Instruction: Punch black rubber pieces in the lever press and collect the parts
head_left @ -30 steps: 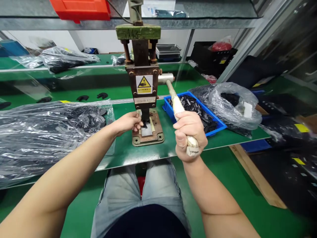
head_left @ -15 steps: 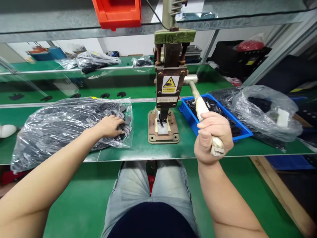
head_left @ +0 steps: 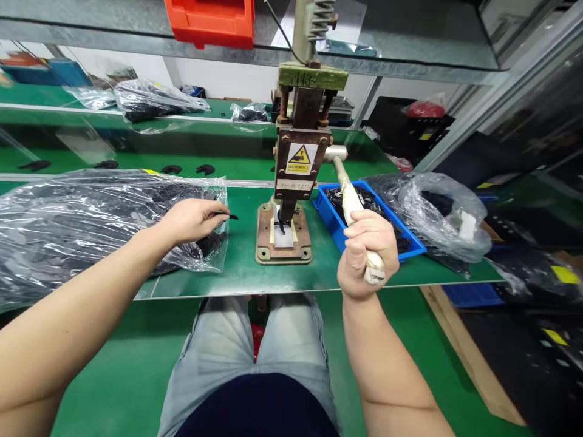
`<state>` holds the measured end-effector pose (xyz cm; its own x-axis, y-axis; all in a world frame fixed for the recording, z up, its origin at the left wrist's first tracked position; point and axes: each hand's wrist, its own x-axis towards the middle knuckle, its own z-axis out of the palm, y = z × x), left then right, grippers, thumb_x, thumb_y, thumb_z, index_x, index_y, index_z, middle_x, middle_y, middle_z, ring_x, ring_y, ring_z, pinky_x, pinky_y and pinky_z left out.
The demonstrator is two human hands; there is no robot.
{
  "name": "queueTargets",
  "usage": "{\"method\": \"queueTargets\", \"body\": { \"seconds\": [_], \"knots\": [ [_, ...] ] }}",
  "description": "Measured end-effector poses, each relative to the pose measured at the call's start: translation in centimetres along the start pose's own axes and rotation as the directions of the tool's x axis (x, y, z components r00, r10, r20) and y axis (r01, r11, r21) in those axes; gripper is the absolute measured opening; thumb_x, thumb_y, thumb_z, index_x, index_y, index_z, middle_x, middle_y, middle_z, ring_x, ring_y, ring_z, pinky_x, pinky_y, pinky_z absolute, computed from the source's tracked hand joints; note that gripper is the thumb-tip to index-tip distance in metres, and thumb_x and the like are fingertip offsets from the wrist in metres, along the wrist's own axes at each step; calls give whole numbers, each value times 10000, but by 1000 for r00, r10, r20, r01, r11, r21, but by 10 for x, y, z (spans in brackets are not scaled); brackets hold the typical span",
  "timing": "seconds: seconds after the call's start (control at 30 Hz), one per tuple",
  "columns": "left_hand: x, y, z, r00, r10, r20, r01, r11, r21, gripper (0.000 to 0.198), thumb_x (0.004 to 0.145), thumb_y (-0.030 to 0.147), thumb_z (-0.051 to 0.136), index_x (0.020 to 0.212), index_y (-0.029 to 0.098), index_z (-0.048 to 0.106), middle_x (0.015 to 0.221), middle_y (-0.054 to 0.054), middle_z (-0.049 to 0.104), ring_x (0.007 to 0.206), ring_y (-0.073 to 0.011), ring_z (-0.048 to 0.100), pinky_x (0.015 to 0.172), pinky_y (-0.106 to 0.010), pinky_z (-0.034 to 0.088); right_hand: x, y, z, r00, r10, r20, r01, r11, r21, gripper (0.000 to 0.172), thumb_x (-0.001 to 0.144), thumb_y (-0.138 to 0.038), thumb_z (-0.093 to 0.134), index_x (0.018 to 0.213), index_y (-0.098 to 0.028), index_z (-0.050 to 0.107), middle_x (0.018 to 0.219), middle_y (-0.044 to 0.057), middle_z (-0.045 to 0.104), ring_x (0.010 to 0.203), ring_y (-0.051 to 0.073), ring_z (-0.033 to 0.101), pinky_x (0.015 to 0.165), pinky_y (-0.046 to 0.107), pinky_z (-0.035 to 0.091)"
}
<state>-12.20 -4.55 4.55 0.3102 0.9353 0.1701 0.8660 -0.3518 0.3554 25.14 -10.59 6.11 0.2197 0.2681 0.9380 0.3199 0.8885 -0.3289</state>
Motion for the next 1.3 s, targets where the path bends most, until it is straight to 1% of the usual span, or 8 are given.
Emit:
{"method": "queueTargets", "body": {
  "seconds": [0.1, 0.2, 0.47, 0.63, 0.73, 0.9, 1.1, 1.3],
  "knots": [
    [-4, 24, 5, 999, -52, -17, 50, 993, -106, 359, 960, 550, 605, 1128, 299, 800, 783, -8, 752, 680, -217, 654, 692, -303, 441, 0, -1, -1, 1000, -4, 15, 4, 1000, -12, 195, 965, -388, 684, 820, -259, 656, 822, 15, 668, 968, 265, 713, 939, 576, 613],
    [-3, 39, 19, 997, -60, 56, 71, 968, -240, 411, 976, 608, 581, 1115, 275, 779, 820, -6, 786, 717, -212, 687, 683, -291, 457, 0, 0, 0, 1000, -15, 16, 15, 1000, -9, 195, 971, -362, 668, 813, -249, 649, 818, 12, 660, 971, 259, 717, 943, 563, 607],
    [12, 51, 73, 986, -134, 103, 159, 943, -292, 396, 993, 617, 544, 986, 253, 702, 736, -2, 726, 694, -217, 673, 654, -310, 466, 1, -1, 0, 999, -26, 32, 28, 999, -38, 198, 984, -356, 640, 823, -243, 616, 816, 9, 621, 983, 255, 713, 943, 553, 615],
    [-3, 59, 80, 968, -174, -182, 118, 953, -280, 320, 1028, 505, 534, 1056, 222, 680, 1013, -72, 742, 897, -235, 688, 809, -351, 525, 1, 1, 0, 999, -42, 33, 43, 998, -37, 204, 980, -366, 639, 821, -244, 601, 802, 2, 609, 951, 247, 710, 930, 548, 613],
    [-24, 58, 79, 945, -103, -311, 25, 969, -245, 292, 1060, 450, 498, 1080, 214, 668, 1075, -94, 720, 1012, -247, 680, 942, -376, 537, 0, 1, 1, 1000, -21, 18, 22, 999, -25, 205, 982, -362, 638, 816, -245, 608, 802, 2, 615, 968, 249, 716, 933, 553, 609],
    [-49, 46, 83, 995, 25, -92, -32, 996, -82, 348, 1050, 505, 533, 1186, 215, 668, 1222, -129, 733, 1182, -308, 673, 1061, -440, 521, -1, 1, 2, 1000, -8, 4, 8, 1000, -15, 214, 976, -387, 649, 808, -257, 621, 791, 3, 610, 965, 250, 719, 907, 550, 624],
    [-37, 37, 91, 980, -188, 63, 168, 957, 235, 551, 983, 583, 608, 1342, 165, 635, 1323, -214, 725, 1267, -419, 658, 1046, -508, 502, -2, 1, 3, 1000, -1, -15, 1, 1000, 4, 208, 972, -369, 660, 810, -241, 631, 798, 5, 623, 982, 255, 717, 904, 533, 614],
    [-18, 34, 88, 950, -259, 175, 250, 966, 73, 514, 889, 471, 760, 1295, 220, 570, 1191, -135, 775, 1155, -358, 726, 939, -422, 528, -2, 2, 2, 1000, -18, -3, 18, 1000, -1, 200, 970, -353, 662, 812, -234, 631, 802, 6, 622, 978, 255, 718, 896, 530, 608]
  ]
}}
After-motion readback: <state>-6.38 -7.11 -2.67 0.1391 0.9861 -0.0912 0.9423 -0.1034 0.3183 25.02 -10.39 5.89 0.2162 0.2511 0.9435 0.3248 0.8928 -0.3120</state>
